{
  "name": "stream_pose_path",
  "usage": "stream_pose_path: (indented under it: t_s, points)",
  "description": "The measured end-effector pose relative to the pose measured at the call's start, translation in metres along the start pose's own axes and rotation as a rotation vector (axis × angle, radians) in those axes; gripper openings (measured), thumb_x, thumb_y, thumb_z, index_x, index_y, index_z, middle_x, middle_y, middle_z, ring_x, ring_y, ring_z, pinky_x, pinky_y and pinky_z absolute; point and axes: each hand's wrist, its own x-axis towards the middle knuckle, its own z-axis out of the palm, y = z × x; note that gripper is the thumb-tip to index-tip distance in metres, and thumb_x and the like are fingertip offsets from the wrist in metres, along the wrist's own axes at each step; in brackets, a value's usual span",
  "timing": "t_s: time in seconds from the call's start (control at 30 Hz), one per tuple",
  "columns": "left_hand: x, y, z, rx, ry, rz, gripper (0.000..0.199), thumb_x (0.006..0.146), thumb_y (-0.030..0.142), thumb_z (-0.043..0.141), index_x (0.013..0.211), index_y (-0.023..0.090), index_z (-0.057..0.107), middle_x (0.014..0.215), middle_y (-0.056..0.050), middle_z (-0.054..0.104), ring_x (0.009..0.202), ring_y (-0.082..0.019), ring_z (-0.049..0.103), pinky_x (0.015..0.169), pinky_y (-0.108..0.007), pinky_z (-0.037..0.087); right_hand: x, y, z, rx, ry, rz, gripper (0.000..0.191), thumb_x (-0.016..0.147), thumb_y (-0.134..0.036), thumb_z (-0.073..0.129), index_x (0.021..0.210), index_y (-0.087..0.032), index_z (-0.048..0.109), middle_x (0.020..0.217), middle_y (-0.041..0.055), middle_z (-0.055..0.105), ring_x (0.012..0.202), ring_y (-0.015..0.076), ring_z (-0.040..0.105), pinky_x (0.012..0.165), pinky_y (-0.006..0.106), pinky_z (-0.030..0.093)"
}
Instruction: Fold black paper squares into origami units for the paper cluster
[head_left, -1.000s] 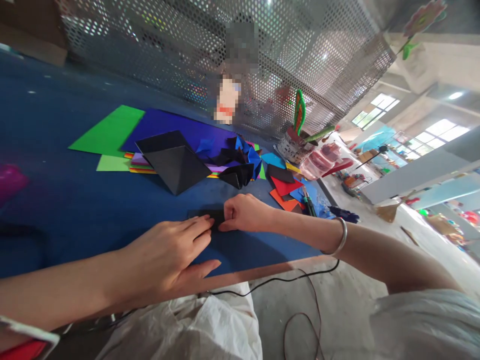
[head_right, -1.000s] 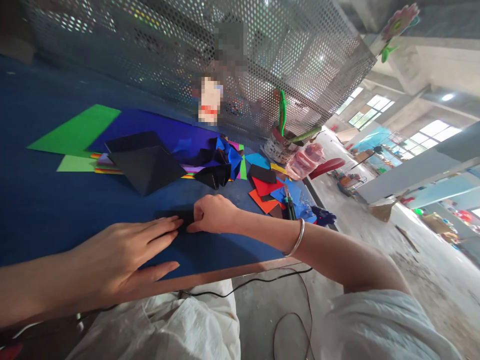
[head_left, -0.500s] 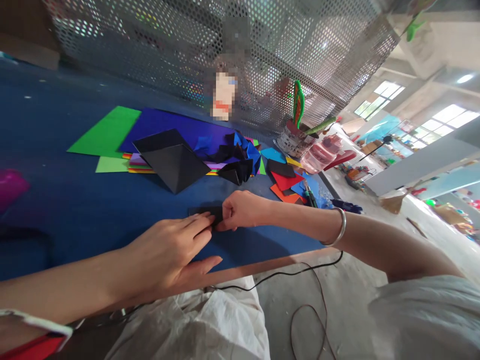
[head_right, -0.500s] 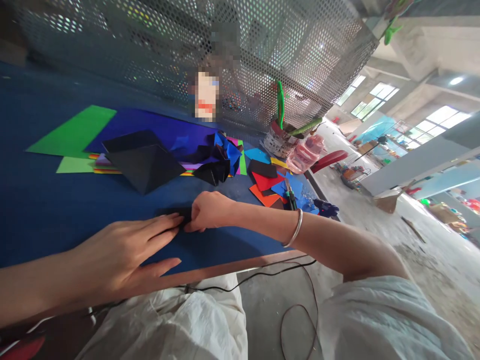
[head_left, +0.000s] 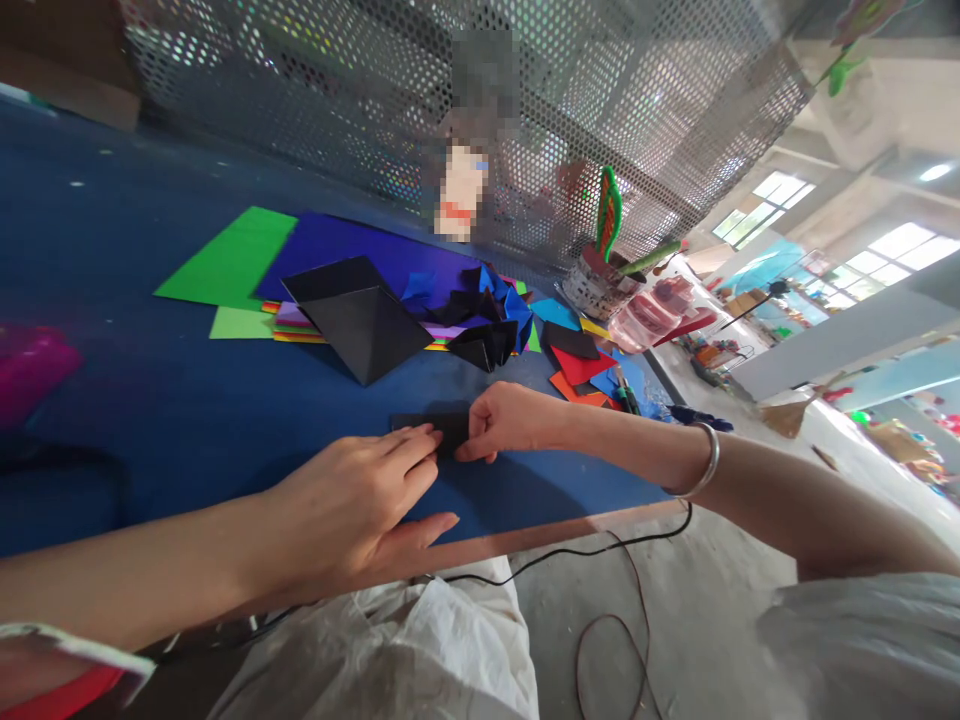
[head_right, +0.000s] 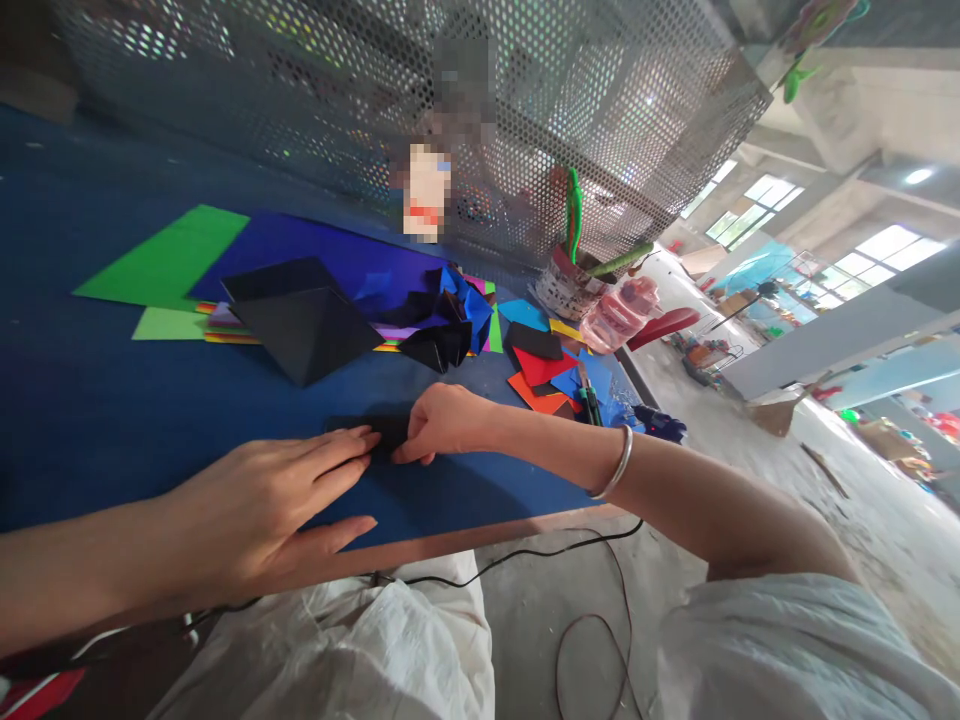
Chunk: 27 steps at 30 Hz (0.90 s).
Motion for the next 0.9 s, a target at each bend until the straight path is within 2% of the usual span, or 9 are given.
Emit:
stream_pose_path:
  t_s: [0.2, 0.43, 0.67, 0.9]
  points:
    - [0.004, 0.001, -0.002, 0.014, -0.001, 0.019, 0.051, 0.117, 0.046, 0.041, 0.116, 0.009, 0.077, 0.133, -0.026, 0.079, 0.117, -0.038, 0.081, 0.093, -0.048, 0.071, 0.0, 0.009, 0.0, 0.012, 0.015, 0.005, 0.03, 0.085, -0.026, 0.089, 0.062, -0.02, 0.071, 0.059, -0.0068, 0.068, 0.061, 0.0101, 0.057, 0.061, 0.025, 0.037]
    - [0.001, 0.001, 0.0, -0.034, 0.017, -0.002, 0.042, 0.113, 0.045, 0.054, 0.115, 0.011, 0.078, 0.135, -0.025, 0.079, 0.122, -0.038, 0.08, 0.096, -0.047, 0.07, -0.005, 0.023, -0.004, 0.087, 0.004, 0.072, 0.031, 0.082, -0.029, 0.091, 0.06, -0.02, 0.071, 0.058, -0.0058, 0.067, 0.06, 0.0102, 0.056, 0.061, 0.025, 0.038]
    - [0.005, 0.002, -0.006, 0.022, 0.032, 0.045, 0.049, 0.117, 0.043, 0.041, 0.108, 0.01, 0.077, 0.129, -0.027, 0.08, 0.115, -0.037, 0.082, 0.092, -0.047, 0.071, -0.014, 0.033, -0.006, 0.092, 0.014, 0.111, 0.032, 0.083, -0.028, 0.092, 0.062, -0.019, 0.069, 0.058, -0.0058, 0.067, 0.062, 0.0103, 0.056, 0.061, 0.024, 0.039]
    - [0.004, 0.002, -0.001, -0.047, 0.05, -0.002, 0.04, 0.111, 0.043, 0.056, 0.114, 0.011, 0.079, 0.133, -0.025, 0.08, 0.119, -0.038, 0.081, 0.096, -0.047, 0.071, -0.021, 0.036, -0.016, 0.204, -0.027, 0.119, 0.031, 0.082, -0.015, 0.087, 0.06, -0.018, 0.065, 0.056, -0.0059, 0.064, 0.059, 0.0094, 0.057, 0.061, 0.022, 0.042]
